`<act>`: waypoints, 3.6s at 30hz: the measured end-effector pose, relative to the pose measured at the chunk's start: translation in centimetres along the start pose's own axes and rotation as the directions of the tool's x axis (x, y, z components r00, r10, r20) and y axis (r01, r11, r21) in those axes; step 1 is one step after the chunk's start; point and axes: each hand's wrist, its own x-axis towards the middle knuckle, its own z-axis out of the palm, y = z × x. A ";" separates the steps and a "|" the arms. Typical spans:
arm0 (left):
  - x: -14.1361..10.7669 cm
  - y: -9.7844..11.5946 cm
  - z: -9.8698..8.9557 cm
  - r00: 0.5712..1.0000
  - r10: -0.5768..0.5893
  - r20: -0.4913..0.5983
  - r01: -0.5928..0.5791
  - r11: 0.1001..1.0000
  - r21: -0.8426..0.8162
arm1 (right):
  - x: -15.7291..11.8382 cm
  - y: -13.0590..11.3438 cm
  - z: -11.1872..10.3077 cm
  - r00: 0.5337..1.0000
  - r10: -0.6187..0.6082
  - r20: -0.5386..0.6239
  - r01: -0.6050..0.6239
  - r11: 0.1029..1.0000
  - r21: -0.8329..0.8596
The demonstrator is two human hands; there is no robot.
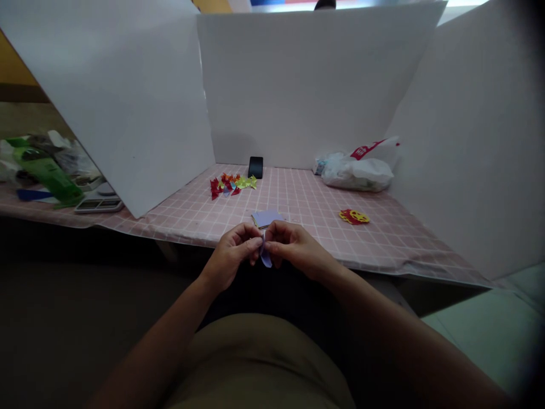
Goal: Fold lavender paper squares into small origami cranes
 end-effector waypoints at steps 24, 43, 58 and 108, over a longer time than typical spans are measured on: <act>0.1 -0.2 0.2 0.999 0.032 -0.003 -0.032 0.998 0.049 | 0.0 0.3 0.0 0.998 -0.058 -0.018 0.055 0.990 -0.133; 0.3 -0.4 0.0 1.000 0.021 0.009 -0.021 0.997 0.074 | -0.3 -0.3 0.3 0.992 -0.105 -0.063 0.084 0.958 -0.275; 0.3 -0.7 0.0 0.999 0.036 0.004 -0.036 0.998 0.057 | -0.1 0.1 0.3 0.987 -0.126 -0.096 0.088 0.940 -0.329; 0.2 -0.2 0.0 0.999 0.022 0.029 -0.026 0.986 0.162 | -0.3 -0.4 0.2 0.995 -0.101 0.016 0.102 0.953 -0.287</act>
